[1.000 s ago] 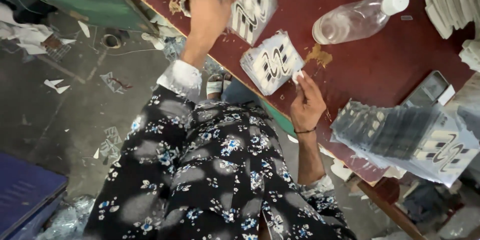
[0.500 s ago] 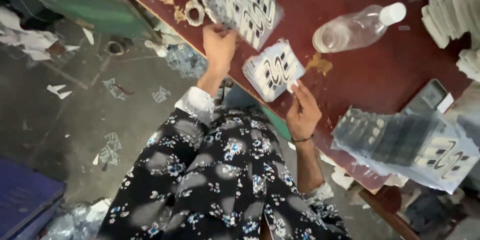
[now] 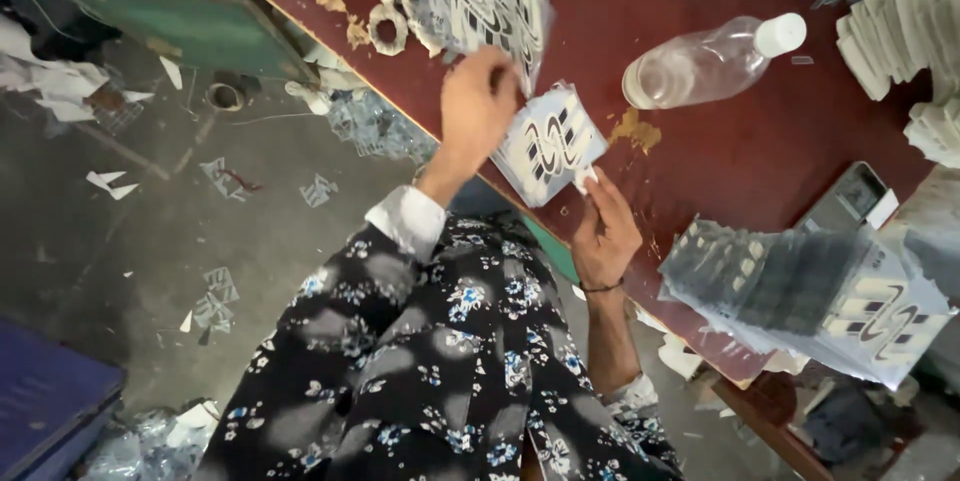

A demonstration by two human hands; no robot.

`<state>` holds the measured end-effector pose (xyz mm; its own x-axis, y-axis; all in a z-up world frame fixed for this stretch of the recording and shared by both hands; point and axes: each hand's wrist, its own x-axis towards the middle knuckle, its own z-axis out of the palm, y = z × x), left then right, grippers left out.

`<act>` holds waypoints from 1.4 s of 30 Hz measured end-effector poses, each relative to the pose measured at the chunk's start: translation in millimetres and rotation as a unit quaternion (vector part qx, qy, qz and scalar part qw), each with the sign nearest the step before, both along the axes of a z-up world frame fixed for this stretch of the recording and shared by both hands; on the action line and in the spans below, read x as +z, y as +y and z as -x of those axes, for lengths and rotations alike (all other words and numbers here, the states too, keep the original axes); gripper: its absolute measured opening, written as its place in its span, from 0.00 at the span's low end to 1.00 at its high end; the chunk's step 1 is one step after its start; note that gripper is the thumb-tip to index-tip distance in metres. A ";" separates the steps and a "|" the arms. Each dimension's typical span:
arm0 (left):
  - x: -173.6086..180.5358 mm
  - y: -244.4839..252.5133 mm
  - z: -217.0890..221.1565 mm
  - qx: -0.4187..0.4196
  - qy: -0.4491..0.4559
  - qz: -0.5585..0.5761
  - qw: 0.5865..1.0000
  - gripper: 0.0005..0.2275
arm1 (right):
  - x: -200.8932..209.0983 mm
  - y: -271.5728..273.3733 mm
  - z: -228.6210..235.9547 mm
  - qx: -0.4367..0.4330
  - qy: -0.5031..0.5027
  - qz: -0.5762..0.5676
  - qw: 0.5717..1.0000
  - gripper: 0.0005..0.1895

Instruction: The person cleans a stack of white stickers with a black design using a wet tissue. They repeatedly wipe the surface of the stickers, occasionally picking up a plastic bottle to apply more liquid to the tissue before continuing to clean the stack.

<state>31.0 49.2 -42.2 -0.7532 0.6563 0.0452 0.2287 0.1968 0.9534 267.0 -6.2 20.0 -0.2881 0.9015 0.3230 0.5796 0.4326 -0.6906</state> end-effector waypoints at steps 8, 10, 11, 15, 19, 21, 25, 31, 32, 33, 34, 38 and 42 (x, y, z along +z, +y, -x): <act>34.9 7.6 36.6 0.021 -0.056 -0.188 0.980 0.06 | 4.4 -3.7 -2.7 -0.002 0.007 0.002 1.000 0.13; 4.2 15.6 55.7 0.069 -0.067 -0.177 0.979 0.08 | 3.2 -4.5 -0.4 0.003 0.012 0.000 1.000 0.13; -10.2 21.4 66.1 0.116 -0.080 -0.168 0.976 0.11 | 3.0 -2.9 1.2 0.008 0.016 -0.004 1.000 0.14; -22.5 19.3 70.3 0.129 -0.174 -0.168 0.962 0.13 | 2.7 -3.6 3.7 0.015 0.018 0.006 1.000 0.14; 20.6 3.6 73.7 0.159 -0.118 -0.233 0.952 0.07 | 9.0 -3.2 7.0 0.008 0.012 0.008 1.000 0.13; 50.4 -8.1 66.1 0.179 -0.073 -0.244 0.950 0.05 | 11.9 0.8 7.3 0.010 0.003 0.000 1.000 0.13; 101.6 -39.3 17.5 0.030 -0.159 -0.312 0.936 0.09 | 10.5 5.8 -1.3 0.001 -0.005 -0.012 1.000 0.13; 30.0 -44.2 -48.0 -0.072 -0.231 -0.129 0.962 0.12 | 15.8 18.4 -8.4 -0.046 0.012 0.001 0.999 0.13; 8.3 -46.9 -55.1 -0.085 -0.188 -0.060 0.977 0.12 | 17.2 20.0 -7.0 -0.055 0.061 0.032 0.996 0.14; 9.7 -49.4 -52.0 -0.086 -0.189 -0.059 0.977 0.12 | 13.0 20.5 -5.7 -0.057 0.060 0.033 0.996 0.14; 10.6 -51.8 -49.1 -0.112 -0.155 -0.021 0.981 0.11 | 8.3 21.0 -4.6 -0.043 0.050 0.023 0.998 0.14; 16.5 -58.1 -38.0 -0.171 -0.103 0.064 0.978 0.09 | -24.5 8.0 19.2 0.079 -0.053 -0.013 0.995 0.19; 9.4 -53.1 -34.9 -0.199 -0.070 0.084 0.974 0.09 | -45.2 28.1 23.1 0.183 -0.143 0.026 0.972 0.27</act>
<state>65.8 -3.9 -32.7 -0.4283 0.8870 -0.1727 0.1886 0.2747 0.9429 243.9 21.9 -25.2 -0.6642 0.7346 0.1386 0.5648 0.6145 -0.5508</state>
